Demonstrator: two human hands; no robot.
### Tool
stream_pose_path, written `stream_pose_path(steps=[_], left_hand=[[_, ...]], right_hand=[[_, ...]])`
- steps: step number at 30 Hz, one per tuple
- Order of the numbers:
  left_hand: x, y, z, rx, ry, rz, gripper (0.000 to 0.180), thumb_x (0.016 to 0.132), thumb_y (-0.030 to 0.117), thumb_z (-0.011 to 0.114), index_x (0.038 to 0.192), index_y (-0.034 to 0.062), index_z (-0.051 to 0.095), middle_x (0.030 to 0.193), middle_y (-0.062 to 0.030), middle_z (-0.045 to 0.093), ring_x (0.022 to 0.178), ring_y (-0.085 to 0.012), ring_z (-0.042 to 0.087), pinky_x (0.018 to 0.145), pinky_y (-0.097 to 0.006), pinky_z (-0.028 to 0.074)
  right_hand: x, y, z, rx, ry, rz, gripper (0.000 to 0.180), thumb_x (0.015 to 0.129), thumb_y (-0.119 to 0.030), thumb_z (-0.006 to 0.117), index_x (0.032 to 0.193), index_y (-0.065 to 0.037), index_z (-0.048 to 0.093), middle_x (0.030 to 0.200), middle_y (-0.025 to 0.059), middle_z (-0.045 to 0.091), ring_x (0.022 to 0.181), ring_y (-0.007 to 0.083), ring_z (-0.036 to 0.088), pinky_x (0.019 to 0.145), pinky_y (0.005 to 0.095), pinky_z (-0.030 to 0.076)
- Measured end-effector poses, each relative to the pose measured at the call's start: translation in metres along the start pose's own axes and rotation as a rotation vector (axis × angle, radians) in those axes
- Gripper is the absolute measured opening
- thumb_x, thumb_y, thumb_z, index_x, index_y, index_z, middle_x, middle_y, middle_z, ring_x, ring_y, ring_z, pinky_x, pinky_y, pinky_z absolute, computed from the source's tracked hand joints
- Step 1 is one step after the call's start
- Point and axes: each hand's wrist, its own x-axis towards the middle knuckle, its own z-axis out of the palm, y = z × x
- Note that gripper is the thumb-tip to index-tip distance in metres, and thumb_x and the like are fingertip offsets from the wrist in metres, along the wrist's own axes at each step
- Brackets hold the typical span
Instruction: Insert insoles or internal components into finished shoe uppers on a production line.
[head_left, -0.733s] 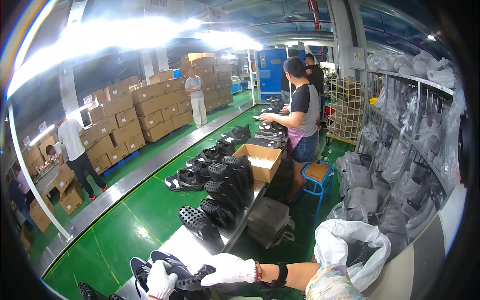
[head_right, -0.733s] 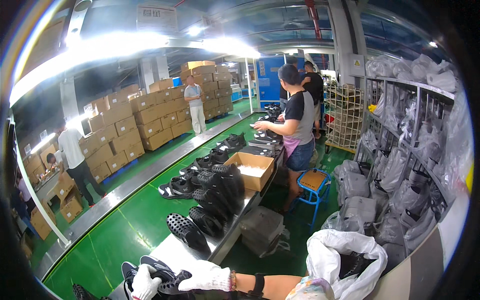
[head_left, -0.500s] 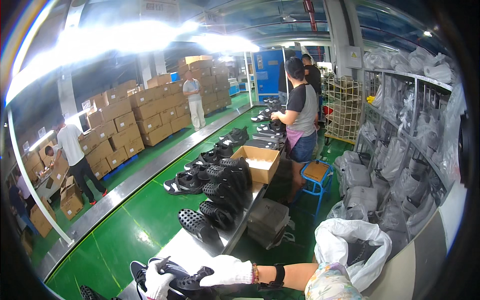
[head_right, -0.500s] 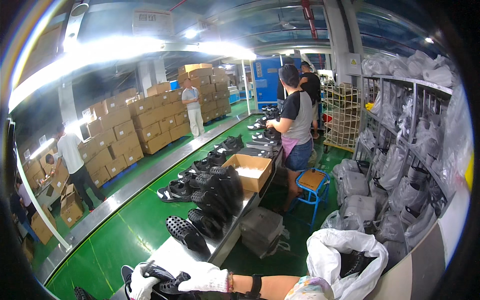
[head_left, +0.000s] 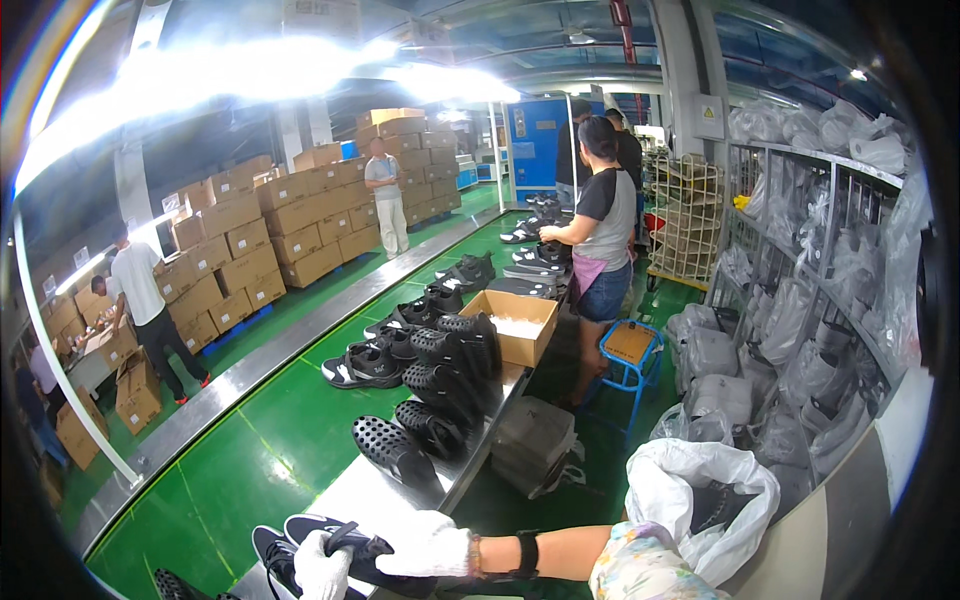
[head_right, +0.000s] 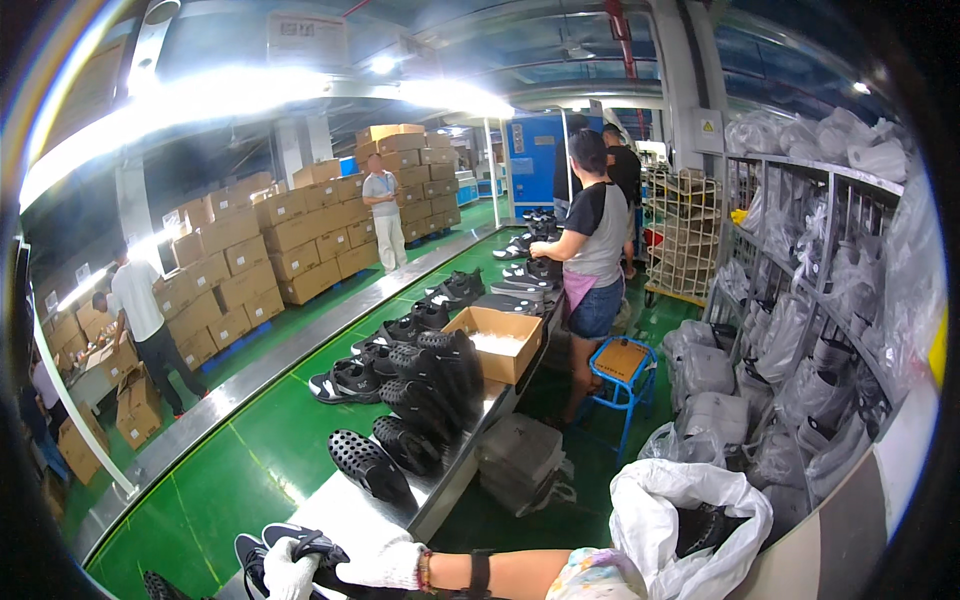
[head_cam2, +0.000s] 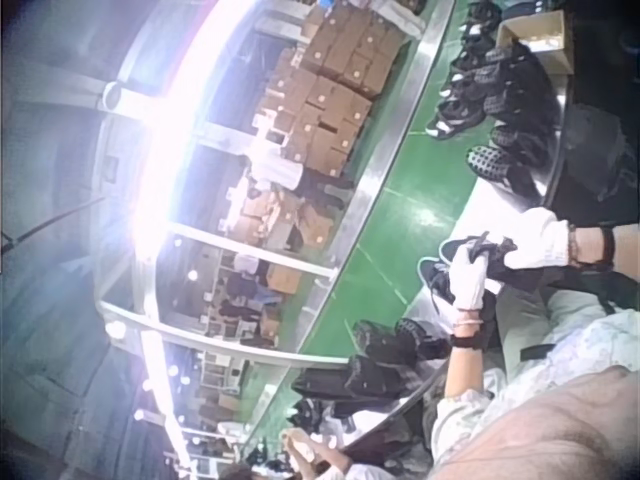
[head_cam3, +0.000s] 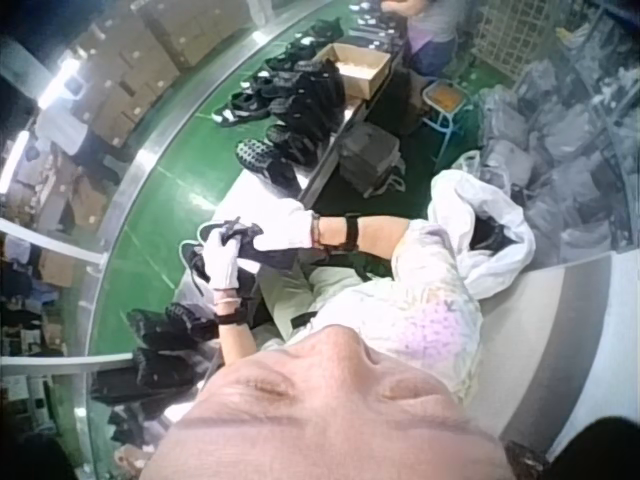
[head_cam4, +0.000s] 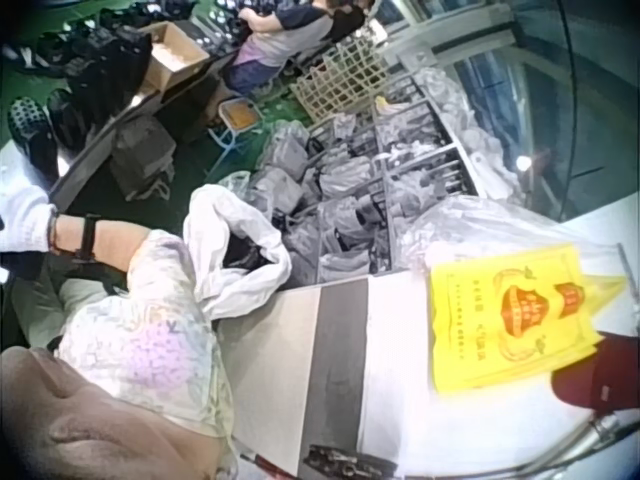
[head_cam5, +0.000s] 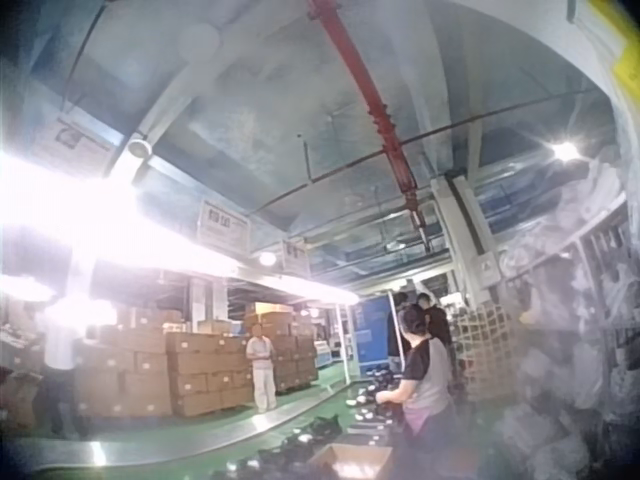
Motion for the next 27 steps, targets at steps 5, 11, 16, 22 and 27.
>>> stream_pose_path(steps=[5, 11, 16, 22, 27], left_hand=[[-0.001, 0.025, 0.008, -0.067, -0.044, 0.041, 0.027, 0.086, 0.006, 0.067, 0.113, 0.0002, 0.066, 0.104, -0.0136, 0.07, 0.096, -0.0245, 0.065, 0.088, -0.035, 0.051], [-0.005, 0.018, 0.011, -0.109, 0.033, 0.082, 0.024, 0.087, 0.002, 0.066, 0.111, 0.0002, 0.067, 0.104, -0.0133, 0.07, 0.098, -0.023, 0.066, 0.09, -0.034, 0.051], [-0.01, 0.008, 0.012, -0.144, 0.036, 0.098, 0.021, 0.084, -0.001, 0.067, 0.105, -0.0005, 0.068, 0.102, -0.0125, 0.07, 0.096, -0.0247, 0.066, 0.091, -0.035, 0.051], [-0.011, 0.009, 0.017, 0.057, 0.132, 0.32, 0.027, 0.073, 0.004, 0.075, 0.098, 0.007, 0.068, 0.095, -0.0124, 0.067, 0.093, -0.0334, 0.065, 0.087, -0.04, 0.052], [-0.013, -0.002, 0.025, -0.047, 0.2, 0.156, 0.024, 0.074, 0.009, 0.075, 0.097, 0.0096, 0.069, 0.095, -0.0101, 0.068, 0.09, -0.0302, 0.066, 0.079, -0.041, 0.053]], right_hand=[[0.035, 0.045, 0.083, -0.276, 0.064, -0.108, 0.061, 0.083, -0.038, 0.065, 0.13, 0.001, 0.055, 0.119, 0.0229, 0.058, 0.11, 0.0385, 0.057, 0.095, 0.0452, 0.048], [0.017, 0.042, 0.041, -0.11, 0.081, -0.146, 0.068, 0.081, -0.042, 0.068, 0.133, 0.0, 0.052, 0.11, 0.0211, 0.062, 0.104, 0.0359, 0.06, 0.093, 0.044, 0.05], [0.033, 0.048, 0.035, 0.028, -0.074, -0.142, 0.066, 0.081, -0.042, 0.071, 0.135, -0.008, 0.054, 0.109, 0.0171, 0.063, 0.101, 0.0339, 0.06, 0.089, 0.0445, 0.05], [0.057, 0.041, 0.059, -0.032, -0.065, -0.16, 0.059, 0.078, -0.038, 0.074, 0.122, -0.002, 0.06, 0.118, 0.0205, 0.062, 0.11, 0.0362, 0.059, 0.096, 0.0429, 0.048], [0.06, 0.029, 0.058, 0.152, 0.118, -0.207, 0.057, 0.083, -0.037, 0.07, 0.13, -0.007, 0.059, 0.114, 0.0174, 0.066, 0.105, 0.0323, 0.063, 0.092, 0.0405, 0.051]])
